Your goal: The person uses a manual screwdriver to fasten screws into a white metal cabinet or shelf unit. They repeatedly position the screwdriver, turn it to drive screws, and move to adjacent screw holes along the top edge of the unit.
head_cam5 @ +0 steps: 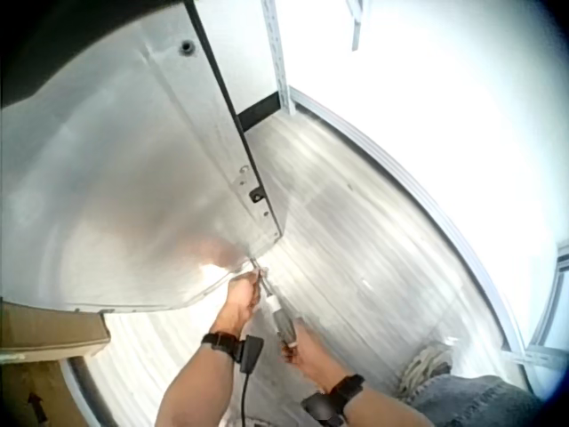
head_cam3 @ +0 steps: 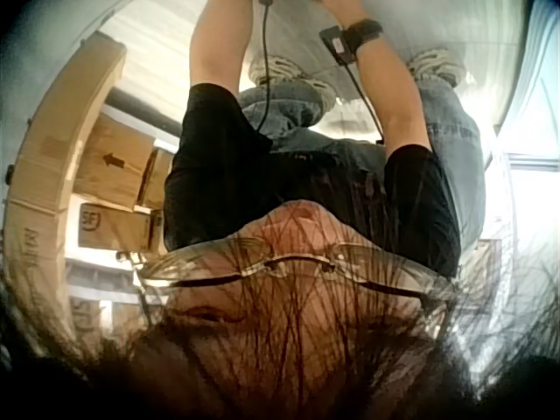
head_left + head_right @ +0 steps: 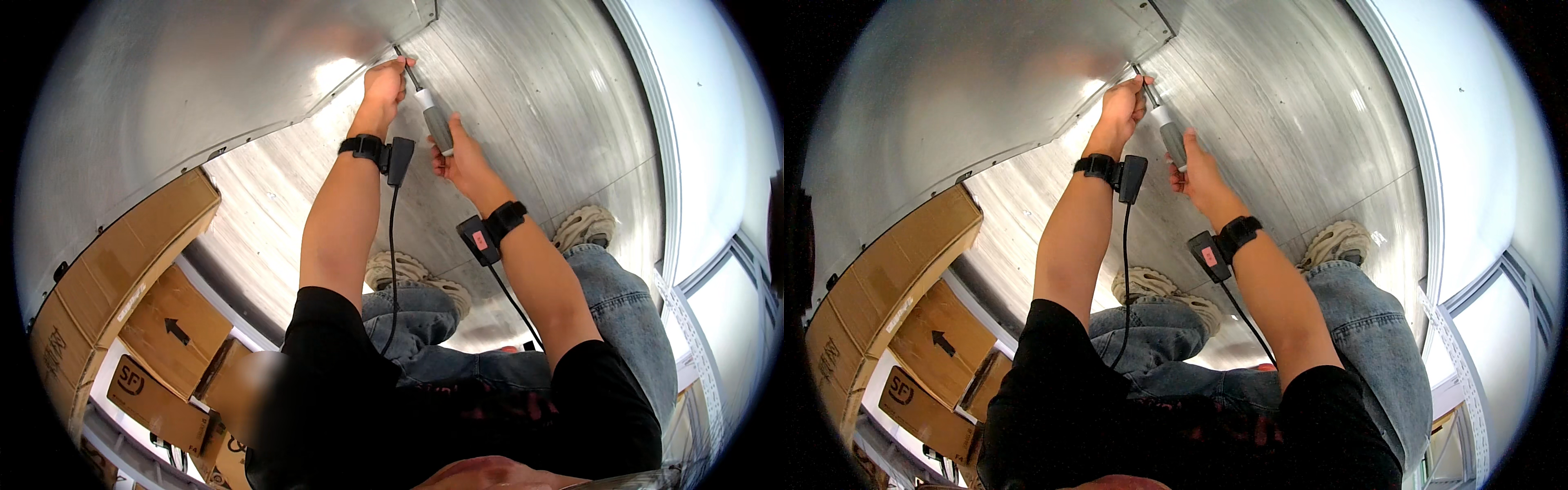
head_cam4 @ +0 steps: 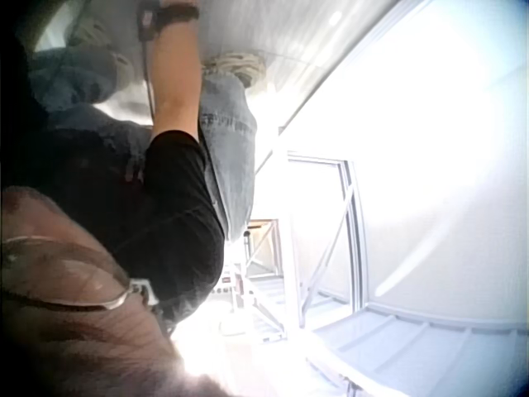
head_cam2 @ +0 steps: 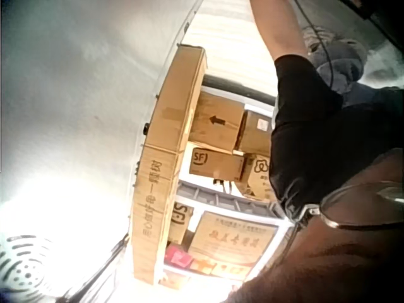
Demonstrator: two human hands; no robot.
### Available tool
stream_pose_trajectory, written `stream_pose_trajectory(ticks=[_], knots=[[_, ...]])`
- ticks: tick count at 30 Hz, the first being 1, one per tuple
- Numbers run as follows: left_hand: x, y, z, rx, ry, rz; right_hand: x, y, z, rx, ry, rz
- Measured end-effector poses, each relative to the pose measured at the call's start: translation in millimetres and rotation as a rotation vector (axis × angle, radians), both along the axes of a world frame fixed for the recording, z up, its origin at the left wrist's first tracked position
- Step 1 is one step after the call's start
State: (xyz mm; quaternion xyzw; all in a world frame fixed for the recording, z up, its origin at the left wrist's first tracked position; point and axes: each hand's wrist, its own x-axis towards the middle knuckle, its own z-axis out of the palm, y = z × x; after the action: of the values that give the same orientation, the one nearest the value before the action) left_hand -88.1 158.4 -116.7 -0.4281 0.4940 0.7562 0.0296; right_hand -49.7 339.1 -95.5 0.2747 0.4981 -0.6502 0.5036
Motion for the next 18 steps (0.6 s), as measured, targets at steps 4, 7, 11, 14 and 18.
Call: stream_pose_trajectory(ticks=[4,7,11,14,18], knots=[[-7,3,2,-0.050,-0.104,0.085,13,-10,-3,0.277,0.444,0.021],[-9,5,3,-0.070,-0.149,0.138,2,1,-14,0.044,0.224,0.027],[-6,5,-1,-0.034,-0.107,0.170,-8,12,-10,-0.149,-0.076,-0.043],[-3,2,-2,-0.026,-0.082,0.123,-8,7,-7,-0.004,0.112,0.007],[-3,3,3,-0.023,-0.094,0.102,-9,6,-6,0.112,0.363,0.229]])
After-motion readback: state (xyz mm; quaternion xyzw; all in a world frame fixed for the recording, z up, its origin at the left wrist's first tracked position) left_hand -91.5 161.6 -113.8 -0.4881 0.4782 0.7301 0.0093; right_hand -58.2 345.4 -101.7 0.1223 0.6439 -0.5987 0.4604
